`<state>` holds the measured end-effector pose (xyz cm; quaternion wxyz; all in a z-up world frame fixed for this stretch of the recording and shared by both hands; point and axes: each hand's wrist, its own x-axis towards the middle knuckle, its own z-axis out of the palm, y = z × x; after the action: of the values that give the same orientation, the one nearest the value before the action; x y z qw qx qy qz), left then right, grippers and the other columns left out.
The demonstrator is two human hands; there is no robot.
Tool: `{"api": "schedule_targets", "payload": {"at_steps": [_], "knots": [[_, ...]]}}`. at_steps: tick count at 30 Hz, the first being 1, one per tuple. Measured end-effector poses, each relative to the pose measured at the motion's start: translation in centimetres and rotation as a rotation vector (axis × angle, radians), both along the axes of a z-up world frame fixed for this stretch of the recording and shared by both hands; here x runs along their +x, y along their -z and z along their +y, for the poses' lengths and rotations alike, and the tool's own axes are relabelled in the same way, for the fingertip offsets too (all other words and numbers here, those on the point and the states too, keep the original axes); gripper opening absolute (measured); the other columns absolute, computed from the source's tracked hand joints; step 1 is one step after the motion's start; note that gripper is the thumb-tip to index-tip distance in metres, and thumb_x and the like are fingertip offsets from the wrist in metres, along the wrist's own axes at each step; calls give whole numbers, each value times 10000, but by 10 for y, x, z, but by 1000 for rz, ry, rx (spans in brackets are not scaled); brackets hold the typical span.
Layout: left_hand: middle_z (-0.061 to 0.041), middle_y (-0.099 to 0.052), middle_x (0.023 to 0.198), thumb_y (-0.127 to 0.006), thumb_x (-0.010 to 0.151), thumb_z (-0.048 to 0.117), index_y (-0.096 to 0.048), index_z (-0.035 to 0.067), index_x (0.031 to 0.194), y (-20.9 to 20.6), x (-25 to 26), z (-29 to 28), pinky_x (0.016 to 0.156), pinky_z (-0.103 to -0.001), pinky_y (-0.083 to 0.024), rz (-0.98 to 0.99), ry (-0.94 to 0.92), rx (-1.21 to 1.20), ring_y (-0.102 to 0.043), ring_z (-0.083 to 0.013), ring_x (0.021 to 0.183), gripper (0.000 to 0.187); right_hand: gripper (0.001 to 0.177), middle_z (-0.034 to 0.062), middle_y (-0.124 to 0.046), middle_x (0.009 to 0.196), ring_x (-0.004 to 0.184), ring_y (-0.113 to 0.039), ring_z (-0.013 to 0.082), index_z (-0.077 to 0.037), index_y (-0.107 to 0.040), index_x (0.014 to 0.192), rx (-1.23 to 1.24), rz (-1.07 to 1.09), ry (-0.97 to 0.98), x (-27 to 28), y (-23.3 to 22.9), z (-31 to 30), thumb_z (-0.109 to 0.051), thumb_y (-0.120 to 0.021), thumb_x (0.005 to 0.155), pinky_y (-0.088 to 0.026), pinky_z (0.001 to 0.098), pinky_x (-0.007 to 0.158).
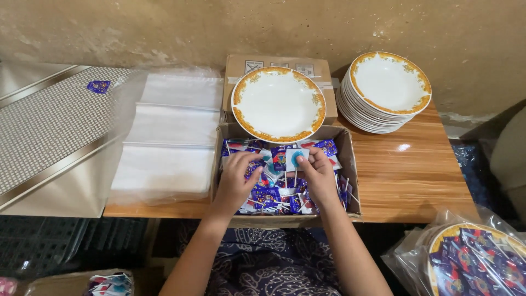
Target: Arranging small condiment packets onto a plate inside a box after bagging the plate.
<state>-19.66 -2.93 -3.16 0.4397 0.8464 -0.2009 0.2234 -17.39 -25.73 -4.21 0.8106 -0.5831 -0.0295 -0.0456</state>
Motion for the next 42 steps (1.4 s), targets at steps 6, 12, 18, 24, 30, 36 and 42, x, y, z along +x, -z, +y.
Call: {"api": "schedule_targets", "payload": {"at_steps": [6,12,18,24,30,36,42], "knots": [[-238,-777,1031,-644,1010,233,-659,-58,1289,-16,-17,-22,879,-468,-563,509,388,-201,-749,-362,959,404,211,63,-707,918,800,-735,186,-31,-550,1167,86,-59,-15,-6,-14,10,-48,-638,977,-680,377,691],[-155,-781,906,-713,973,206,-719,-1,1192,-16,-15,-16,837,-383,-564,667,483,-299,-718,-210,855,302,228,54,-693,909,800,-736,187,-38,-550,1184,55,-69,-54,8,29,-5,-37,-640,975,-674,391,706],[-141,-763,815,-756,942,205,-749,13,981,-5,-12,-16,833,-388,-550,603,365,-239,-727,-245,837,196,262,47,-675,958,837,-737,198,-97,-497,1249,81,-68,-41,-13,-17,12,-107,-598,1008,-682,391,694],[-134,-763,775,-738,948,136,-785,1,1010,-33,-22,-7,771,-344,-586,472,256,-308,-741,-226,772,156,259,41,-568,746,508,-551,95,-121,-433,1346,-93,-221,222,10,29,-17,-150,-453,1089,-442,217,457],[-64,-756,729,-746,935,149,-823,108,1028,-11,-9,0,740,-298,-585,269,56,-255,-746,-208,759,127,493,218,-732,871,760,-731,279,-84,-595,1427,-738,-301,317,-17,-66,-6,38,-620,950,-579,432,714],[-72,-763,831,-705,958,168,-817,115,1041,-6,-8,2,733,-331,-585,86,-87,-172,-743,-263,806,150,43,-74,-678,752,760,-696,163,-289,-779,929,-1413,-405,447,31,-65,-19,-289,-795,889,-559,275,711],[-116,-699,882,-643,941,73,-778,65,1087,-6,-10,2,742,-357,-572,31,-161,-149,-710,-290,826,199,71,-35,-652,709,660,-659,122,-221,-791,854,-1854,-572,403,66,-42,-6,-154,-767,850,-538,212,642]]}}
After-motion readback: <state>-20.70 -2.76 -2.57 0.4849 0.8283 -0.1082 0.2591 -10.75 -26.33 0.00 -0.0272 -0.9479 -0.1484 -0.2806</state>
